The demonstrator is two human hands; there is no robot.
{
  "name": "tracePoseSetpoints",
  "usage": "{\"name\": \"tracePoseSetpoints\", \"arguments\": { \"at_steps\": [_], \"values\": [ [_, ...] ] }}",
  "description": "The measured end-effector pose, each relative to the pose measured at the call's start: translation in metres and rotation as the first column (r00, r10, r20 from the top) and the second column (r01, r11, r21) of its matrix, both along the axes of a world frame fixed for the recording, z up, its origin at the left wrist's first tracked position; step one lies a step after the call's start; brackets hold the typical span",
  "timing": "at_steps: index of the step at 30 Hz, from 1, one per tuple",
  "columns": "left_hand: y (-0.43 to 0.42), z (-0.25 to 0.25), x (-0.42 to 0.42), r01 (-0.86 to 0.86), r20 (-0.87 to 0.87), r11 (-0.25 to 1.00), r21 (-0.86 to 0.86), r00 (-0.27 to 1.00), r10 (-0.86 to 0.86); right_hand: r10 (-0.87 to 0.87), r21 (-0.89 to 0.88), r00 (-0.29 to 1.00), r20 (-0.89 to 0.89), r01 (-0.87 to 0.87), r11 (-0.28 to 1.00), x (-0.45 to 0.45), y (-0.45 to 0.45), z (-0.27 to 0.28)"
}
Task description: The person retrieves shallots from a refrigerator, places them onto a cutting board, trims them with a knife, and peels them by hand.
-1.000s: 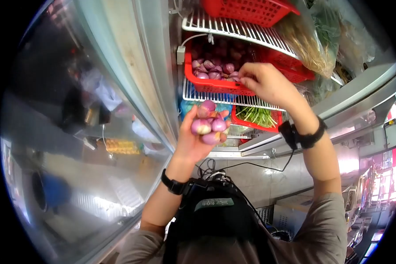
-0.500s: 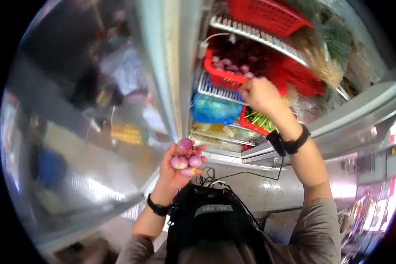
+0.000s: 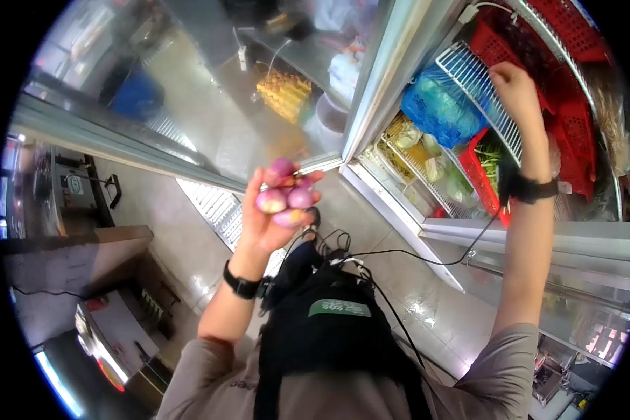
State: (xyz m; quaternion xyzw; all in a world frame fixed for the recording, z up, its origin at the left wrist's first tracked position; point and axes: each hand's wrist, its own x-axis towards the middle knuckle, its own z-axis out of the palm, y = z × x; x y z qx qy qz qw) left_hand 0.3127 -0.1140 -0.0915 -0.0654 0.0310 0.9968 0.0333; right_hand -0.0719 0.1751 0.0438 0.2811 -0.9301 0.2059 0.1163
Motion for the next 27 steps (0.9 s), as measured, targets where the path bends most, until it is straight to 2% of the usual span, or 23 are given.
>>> {"name": "tracePoseSetpoints", "arguments": {
  "at_steps": [1, 2, 4, 5, 6, 7, 8, 10, 11, 12, 13, 14, 15, 17, 18, 20, 21, 22, 23, 24, 25, 26, 27],
  "values": [
    [-0.003, -0.002, 0.011, -0.033, 0.013, 0.999, -0.012, 0.999, 0.033, 0.106, 0.008, 0.994, -0.013, -0.106, 0.994, 0.012, -0.006, -0.002],
    [-0.008, -0.004, 0.023, -0.071, 0.027, 0.997, -0.03, 0.997, 0.071, 0.137, 0.021, 0.987, 0.082, -0.139, 0.99, 0.026, -0.014, -0.005],
    [-0.016, -0.013, 0.046, -0.134, 0.064, 0.98, -0.145, 0.987, 0.144, 0.27, 0.056, 0.949, 0.161, -0.282, 0.958, 0.06, -0.036, -0.011],
    [-0.022, -0.018, 0.06, -0.162, 0.069, 0.982, -0.097, 0.983, 0.169, 0.248, 0.037, 0.937, 0.248, -0.265, 0.964, 0.088, -0.049, -0.005],
    [-0.028, -0.022, 0.072, -0.203, 0.082, 0.967, -0.153, 0.973, 0.217, 0.331, 0.062, 0.911, 0.244, -0.356, 0.933, 0.095, -0.055, -0.008],
    [-0.034, -0.02, 0.082, -0.219, 0.121, 0.963, -0.16, 0.964, 0.239, 0.31, 0.066, 0.905, 0.292, -0.343, 0.937, 0.105, -0.06, -0.002],
    [-0.04, -0.017, 0.092, -0.242, 0.144, 0.963, -0.121, 0.955, 0.258, 0.268, 0.117, 0.941, 0.206, -0.295, 0.948, 0.11, -0.061, 0.004],
    [-0.06, -0.039, 0.122, -0.257, 0.063, 0.964, -0.063, 0.963, 0.261, 0.197, 0.086, 0.973, 0.119, -0.208, 0.974, 0.103, -0.056, 0.014],
    [-0.07, -0.043, 0.135, -0.281, 0.035, 0.956, -0.083, 0.958, 0.285, 0.273, 0.051, 0.948, 0.164, -0.284, 0.957, 0.111, -0.061, 0.024],
    [-0.084, -0.051, 0.153, -0.317, 0.078, 0.944, -0.09, 0.943, 0.324, 0.357, 0.011, 0.911, 0.209, -0.367, 0.93, 0.126, -0.069, 0.033],
    [-0.098, -0.057, 0.168, -0.341, 0.096, 0.937, -0.079, 0.933, 0.348, 0.5, -0.14, 0.831, 0.244, -0.48, 0.866, 0.155, -0.088, 0.04],
    [-0.11, -0.061, 0.183, -0.358, 0.127, 0.931, -0.072, 0.922, 0.365, 0.632, -0.178, 0.748, 0.203, -0.606, 0.775, 0.184, -0.111, 0.043],
    [-0.124, -0.072, 0.199, -0.346, 0.127, 0.935, -0.08, 0.927, 0.354, 0.718, -0.141, 0.678, 0.157, -0.705, 0.696, 0.212, -0.133, 0.039],
    [-0.157, -0.095, 0.226, -0.44, 0.2, 0.898, -0.029, 0.877, 0.436, 0.803, -0.037, 0.573, 0.165, -0.81, 0.586, 0.27, -0.189, 0.029],
    [-0.172, -0.098, 0.238, -0.421, 0.201, 0.906, -0.037, 0.885, 0.419, 0.862, 0.005, 0.506, 0.018, -0.863, 0.506, 0.3, -0.222, 0.015],
    [-0.204, -0.097, 0.244, -0.454, 0.2, 0.891, -0.026, 0.871, 0.45, 0.88, 0.031, 0.462, 0.113, -0.887, 0.461, 0.35, -0.293, 0.001],
    [-0.22, -0.094, 0.248, -0.427, 0.194, 0.898, -0.101, 0.877, 0.439, 0.894, 0.029, 0.445, 0.059, -0.896, 0.444, 0.372, -0.324, -0.004],
    [-0.239, -0.093, 0.252, -0.414, 0.194, 0.904, -0.107, 0.883, 0.428, 0.905, 0.027, 0.425, 0.008, -0.905, 0.425, 0.391, -0.354, -0.007],
    [-0.254, -0.095, 0.257, -0.463, 0.063, 0.876, -0.134, 0.878, 0.474, 0.902, 0.026, 0.432, 0.006, -0.901, 0.432, 0.408, -0.384, -0.006],
    [-0.267, -0.098, 0.259, -0.515, -0.071, 0.845, -0.145, 0.857, 0.51, 0.885, 0.099, 0.464, 0.035, -0.883, 0.459, 0.422, -0.412, -0.004],
    [-0.281, -0.093, 0.266, -0.528, 0.083, 0.786, -0.321, 0.812, 0.578, 0.866, 0.173, 0.497, 0.061, -0.859, 0.481, 0.433, -0.439, -0.001],
    [-0.294, -0.095, 0.269, -0.523, 0.08, 0.791, -0.316, 0.816, 0.572, 0.862, 0.179, 0.504, 0.06, -0.855, 0.487, 0.442, -0.466, -0.002],
    [-0.307, -0.098, 0.274, -0.503, 0.055, 0.828, -0.247, 0.846, 0.53, 0.773, 0.281, 0.625, 0.108, -0.765, 0.579, 0.451, -0.492, -0.006]
  ]
}}
